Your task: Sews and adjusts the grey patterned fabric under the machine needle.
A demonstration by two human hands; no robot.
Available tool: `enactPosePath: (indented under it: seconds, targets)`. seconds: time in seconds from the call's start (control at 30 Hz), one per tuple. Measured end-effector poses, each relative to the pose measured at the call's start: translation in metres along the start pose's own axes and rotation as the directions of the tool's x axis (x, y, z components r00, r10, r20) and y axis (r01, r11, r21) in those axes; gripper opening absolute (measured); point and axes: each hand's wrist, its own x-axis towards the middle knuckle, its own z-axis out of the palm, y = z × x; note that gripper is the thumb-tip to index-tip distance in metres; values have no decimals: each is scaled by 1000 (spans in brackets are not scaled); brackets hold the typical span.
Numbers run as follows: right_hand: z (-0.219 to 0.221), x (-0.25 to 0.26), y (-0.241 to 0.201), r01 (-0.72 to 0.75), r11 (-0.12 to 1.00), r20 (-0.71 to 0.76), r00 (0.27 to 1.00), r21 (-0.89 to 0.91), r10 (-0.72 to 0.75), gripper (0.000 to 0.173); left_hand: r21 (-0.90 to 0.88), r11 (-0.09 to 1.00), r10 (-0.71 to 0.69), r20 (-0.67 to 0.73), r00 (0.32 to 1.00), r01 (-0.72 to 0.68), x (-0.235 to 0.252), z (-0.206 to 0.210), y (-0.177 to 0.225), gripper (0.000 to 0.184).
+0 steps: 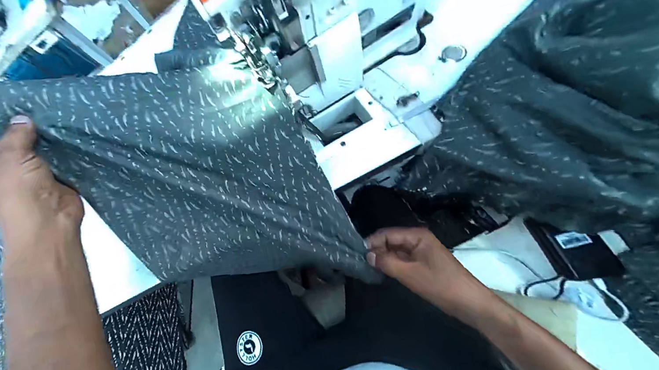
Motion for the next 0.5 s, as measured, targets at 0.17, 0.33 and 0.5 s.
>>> enactPosePath:
  seconds: [0.17,0.33,0.5]
  targets:
    - [-16,-21,-9,182,977,224,953,116,-204,16,-218,974,-59,18,998,61,-17,5,14,30]
    - [-13,-19,4,184,980,119,974,72,-192,12,335,942,14,-68,998,10,-8,-7,-8,53]
    - [-9,-26,6,215,972,91,970,97,-223,12,667,547,308,402,862,-506,-56,42,22,52]
